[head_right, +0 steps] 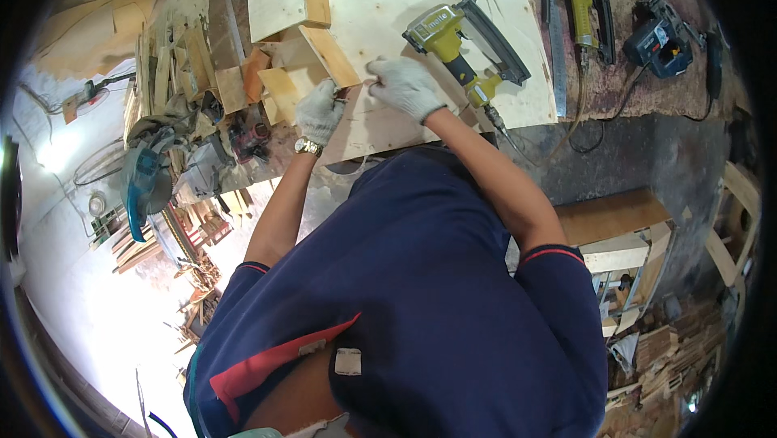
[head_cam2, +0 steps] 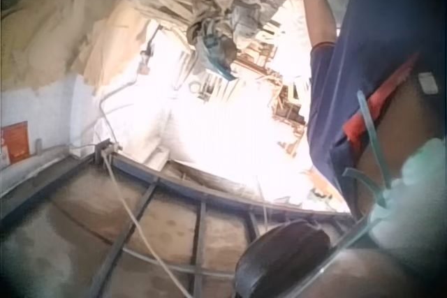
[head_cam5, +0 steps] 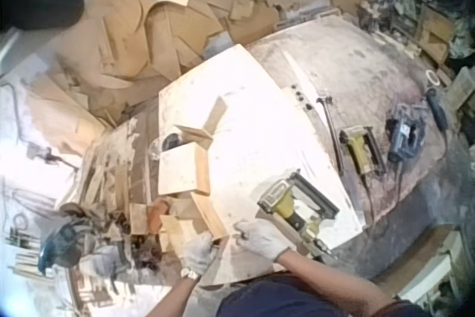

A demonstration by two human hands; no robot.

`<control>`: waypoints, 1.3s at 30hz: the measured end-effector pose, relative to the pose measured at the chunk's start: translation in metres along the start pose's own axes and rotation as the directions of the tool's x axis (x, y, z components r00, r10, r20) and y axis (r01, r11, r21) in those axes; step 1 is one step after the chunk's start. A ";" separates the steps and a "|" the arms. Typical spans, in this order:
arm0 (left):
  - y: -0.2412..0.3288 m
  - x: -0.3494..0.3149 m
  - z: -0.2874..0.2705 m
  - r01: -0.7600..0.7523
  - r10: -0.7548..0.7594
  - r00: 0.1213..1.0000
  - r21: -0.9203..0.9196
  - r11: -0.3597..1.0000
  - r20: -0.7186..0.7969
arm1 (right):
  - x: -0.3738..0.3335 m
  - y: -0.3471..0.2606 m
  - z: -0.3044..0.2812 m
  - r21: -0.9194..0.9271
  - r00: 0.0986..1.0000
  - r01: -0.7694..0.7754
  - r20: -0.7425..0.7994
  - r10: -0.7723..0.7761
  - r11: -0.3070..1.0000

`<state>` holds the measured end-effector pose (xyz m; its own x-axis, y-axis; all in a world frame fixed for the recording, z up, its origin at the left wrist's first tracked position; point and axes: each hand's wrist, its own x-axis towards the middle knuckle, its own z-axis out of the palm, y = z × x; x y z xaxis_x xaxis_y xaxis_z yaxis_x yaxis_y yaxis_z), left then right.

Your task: The person assembles small wooden boxes by aligning cut pieces and securing them with a pneumatic nail gun. They repeatedly position panels, fire nails to join corners, and rotate the partially built boxes to access different sides.

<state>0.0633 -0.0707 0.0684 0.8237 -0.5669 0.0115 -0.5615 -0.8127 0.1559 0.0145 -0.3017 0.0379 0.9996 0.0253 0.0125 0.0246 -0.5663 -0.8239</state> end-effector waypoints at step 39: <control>-0.004 -0.009 0.010 0.056 -0.068 0.993 -0.118 0.991 -0.098 | -0.009 0.039 -0.074 0.693 0.772 -0.635 0.570 0.280 0.341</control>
<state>0.0574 -0.0639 0.0575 0.8637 -0.4945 0.0975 -0.5011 -0.8217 0.2714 0.0071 -0.3849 0.0474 0.7709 0.3307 -0.5443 -0.6363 0.3620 -0.6812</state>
